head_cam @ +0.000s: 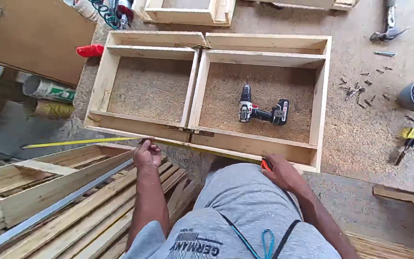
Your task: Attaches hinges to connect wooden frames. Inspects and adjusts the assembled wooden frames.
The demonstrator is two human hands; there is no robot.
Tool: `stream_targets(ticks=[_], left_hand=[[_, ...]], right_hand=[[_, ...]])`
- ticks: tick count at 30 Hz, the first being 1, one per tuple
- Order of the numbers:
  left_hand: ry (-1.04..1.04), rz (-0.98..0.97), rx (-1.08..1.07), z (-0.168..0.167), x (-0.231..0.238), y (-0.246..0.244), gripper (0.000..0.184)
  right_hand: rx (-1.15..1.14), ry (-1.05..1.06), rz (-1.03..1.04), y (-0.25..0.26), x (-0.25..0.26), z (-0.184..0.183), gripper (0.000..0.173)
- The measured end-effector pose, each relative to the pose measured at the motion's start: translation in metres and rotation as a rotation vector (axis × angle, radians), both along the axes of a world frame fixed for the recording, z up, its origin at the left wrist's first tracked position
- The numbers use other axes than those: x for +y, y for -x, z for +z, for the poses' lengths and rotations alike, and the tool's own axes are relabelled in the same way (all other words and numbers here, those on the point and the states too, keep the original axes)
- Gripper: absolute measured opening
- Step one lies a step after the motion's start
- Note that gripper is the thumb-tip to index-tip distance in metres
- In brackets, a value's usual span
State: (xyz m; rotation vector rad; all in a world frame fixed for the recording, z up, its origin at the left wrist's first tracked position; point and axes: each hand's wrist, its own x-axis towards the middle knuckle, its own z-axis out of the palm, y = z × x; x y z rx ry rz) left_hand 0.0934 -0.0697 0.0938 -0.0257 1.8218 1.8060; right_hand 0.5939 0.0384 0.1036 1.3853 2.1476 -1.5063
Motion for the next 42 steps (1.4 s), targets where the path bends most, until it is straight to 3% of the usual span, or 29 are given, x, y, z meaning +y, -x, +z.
stream_targets(ticks=[2,4,7,9,12,16,20,22,24,25,28,31,36,39,42], left_hand=[[-0.082,-0.166,0.019,0.011,0.012,-0.048,0.018],[-0.043,-0.491,0.041,0.023,0.018,-0.107,0.021],[0.308,-1.307,0.081,0.031,0.021,-0.155,0.042],[0.448,-1.539,0.174,0.025,0.020,-0.160,0.040],[0.439,-1.303,0.099,0.012,0.003,-0.136,0.037],[0.530,-0.969,0.213,0.011,-0.002,-0.096,0.031],[0.539,-0.905,0.347,0.019,0.019,-0.085,0.028],[0.484,-0.925,0.403,0.022,0.032,-0.087,0.030],[0.443,-0.924,0.441,0.022,0.043,-0.094,0.032],[0.435,-0.940,0.456,0.020,0.052,-0.097,0.032],[0.476,-1.033,0.474,0.014,0.076,-0.118,0.032],[0.471,-1.094,0.553,0.018,0.087,-0.129,0.033],[0.416,-1.013,0.563,0.015,0.077,-0.112,0.034],[0.501,-0.940,0.540,0.009,0.057,-0.093,0.034],[0.597,-0.846,0.518,0.014,0.048,-0.077,0.032]], right_hand=[[0.033,-0.042,0.001,0.031,0.005,-0.002,0.060],[0.089,-0.041,-0.057,0.037,0.015,0.003,0.065],[0.170,-0.105,-0.206,0.008,0.030,0.005,0.069],[0.228,-0.199,-0.346,-0.027,0.038,0.004,0.071],[0.181,-0.360,-0.616,-0.087,0.049,0.005,0.069],[-0.260,-0.521,-0.918,-0.158,0.084,-0.023,0.065],[-0.542,-0.426,-0.942,-0.197,0.125,-0.076,0.065],[-0.522,-0.546,-0.855,-0.159,0.137,-0.053,0.057],[-0.325,-0.781,-0.653,-0.078,0.140,-0.025,0.049],[-0.221,-0.798,-0.488,-0.031,0.141,-0.020,0.046],[-0.191,-0.517,0.016,0.084,0.161,-0.053,0.057],[-0.270,-0.309,0.139,0.125,0.190,-0.079,0.044],[-0.243,-0.336,0.114,0.073,0.206,-0.024,0.044],[-0.300,-0.490,-0.084,0.005,0.195,0.021,0.050],[-0.412,-0.631,-0.335,-0.059,0.205,0.036,0.055]])
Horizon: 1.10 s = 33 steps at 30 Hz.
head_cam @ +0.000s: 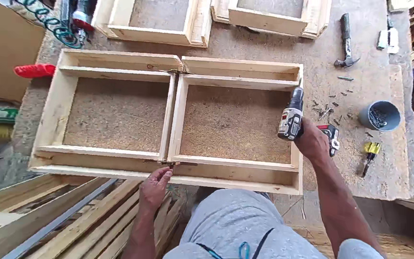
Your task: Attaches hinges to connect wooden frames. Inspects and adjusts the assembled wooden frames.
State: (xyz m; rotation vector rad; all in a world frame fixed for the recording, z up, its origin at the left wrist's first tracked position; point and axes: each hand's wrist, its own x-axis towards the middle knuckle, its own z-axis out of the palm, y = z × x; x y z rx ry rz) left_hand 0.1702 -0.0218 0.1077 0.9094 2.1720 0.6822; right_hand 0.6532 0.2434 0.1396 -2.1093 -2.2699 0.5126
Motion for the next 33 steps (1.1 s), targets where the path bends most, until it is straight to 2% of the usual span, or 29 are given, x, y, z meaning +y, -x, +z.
stream_targets(ticks=[3,7,10,14,16,19,21,23,25,29,33], left_hand=[[0.028,0.030,0.042,0.005,0.007,0.010,0.030],[0.097,0.024,0.091,0.015,0.022,0.021,0.030],[0.102,0.016,0.127,0.015,0.031,0.033,0.030],[0.083,0.015,0.167,0.008,0.050,0.055,0.032],[0.086,0.018,0.182,0.002,0.072,0.069,0.037],[0.127,0.003,0.185,-0.014,0.114,0.088,0.046],[0.159,-0.027,0.140,-0.030,0.147,0.101,0.053],[0.178,-0.088,0.098,-0.050,0.180,0.113,0.057],[0.198,-0.178,0.073,-0.064,0.208,0.120,0.051],[0.332,-0.350,0.103,-0.054,0.251,0.120,0.037],[0.533,-0.380,0.158,-0.054,0.272,0.120,0.048]], right_hand=[[-0.095,-0.034,-0.206,-0.061,0.020,-0.026,0.057],[-0.228,0.054,-0.398,-0.112,0.033,-0.079,0.062],[-0.264,0.083,-0.443,-0.126,0.035,-0.106,0.070],[-0.212,0.075,-0.361,-0.135,0.035,-0.107,0.075],[-0.156,0.031,-0.292,-0.127,0.029,-0.092,0.070],[-0.063,-0.047,-0.237,-0.085,-0.001,-0.066,0.052],[0.018,0.060,-0.305,-0.051,-0.023,-0.062,0.055],[0.042,0.205,-0.459,-0.026,-0.037,-0.075,0.067],[0.018,0.264,-0.565,-0.013,-0.052,-0.094,0.070],[-0.068,0.181,-0.639,-0.003,-0.054,-0.114,0.053],[-0.063,0.172,-0.693,-0.010,-0.049,-0.124,0.054]])
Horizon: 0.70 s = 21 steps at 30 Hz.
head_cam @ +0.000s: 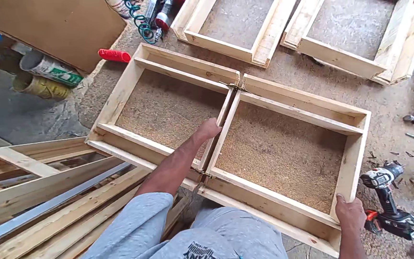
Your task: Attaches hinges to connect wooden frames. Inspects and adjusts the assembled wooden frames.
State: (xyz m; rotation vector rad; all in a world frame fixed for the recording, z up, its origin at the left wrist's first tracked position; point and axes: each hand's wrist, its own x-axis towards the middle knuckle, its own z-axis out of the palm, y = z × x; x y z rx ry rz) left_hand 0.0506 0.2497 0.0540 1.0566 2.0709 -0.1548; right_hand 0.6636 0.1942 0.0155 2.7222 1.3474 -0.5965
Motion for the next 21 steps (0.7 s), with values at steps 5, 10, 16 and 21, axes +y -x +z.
stream_targets(ticks=[5,10,16,21], left_hand=[[0.115,-0.043,0.031,0.003,0.018,-0.005,0.040],[0.061,-0.085,-0.014,0.005,0.010,-0.001,0.037],[0.074,-0.077,-0.009,0.011,0.008,-0.003,0.039],[0.118,-0.096,0.005,0.020,0.001,-0.007,0.040]], right_hand=[[-0.058,0.054,-0.009,-0.003,0.006,-0.005,0.054],[-0.011,0.031,0.045,-0.004,0.002,0.002,0.053],[0.015,0.032,0.080,-0.009,0.006,0.009,0.049],[0.037,0.010,0.100,-0.010,0.008,0.014,0.046]])
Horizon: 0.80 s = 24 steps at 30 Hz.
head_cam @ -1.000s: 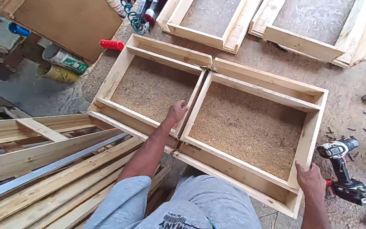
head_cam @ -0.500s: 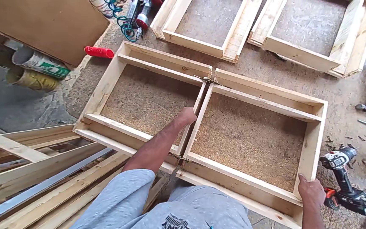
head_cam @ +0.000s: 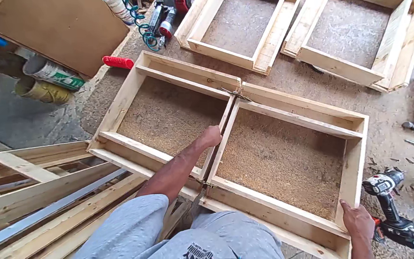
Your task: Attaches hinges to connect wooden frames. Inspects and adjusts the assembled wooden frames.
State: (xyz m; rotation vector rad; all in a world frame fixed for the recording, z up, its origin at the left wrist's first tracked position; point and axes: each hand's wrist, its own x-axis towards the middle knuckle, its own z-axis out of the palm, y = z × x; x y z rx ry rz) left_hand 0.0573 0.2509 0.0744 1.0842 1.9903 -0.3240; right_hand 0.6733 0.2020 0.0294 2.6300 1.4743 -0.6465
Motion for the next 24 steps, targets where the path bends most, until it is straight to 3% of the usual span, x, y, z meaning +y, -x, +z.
stream_targets(ticks=[11,18,24], left_hand=[[-0.001,0.006,-0.021,-0.003,-0.016,-0.004,0.042],[-0.032,0.150,-0.040,0.004,-0.067,0.002,0.042],[-0.068,0.351,-0.043,0.008,-0.139,0.012,0.042]], right_hand=[[-0.008,-0.027,0.053,-0.013,-0.004,-0.002,0.047],[0.015,-0.014,0.151,-0.002,0.019,0.019,0.048],[0.031,-0.031,0.344,0.029,0.073,0.033,0.048]])
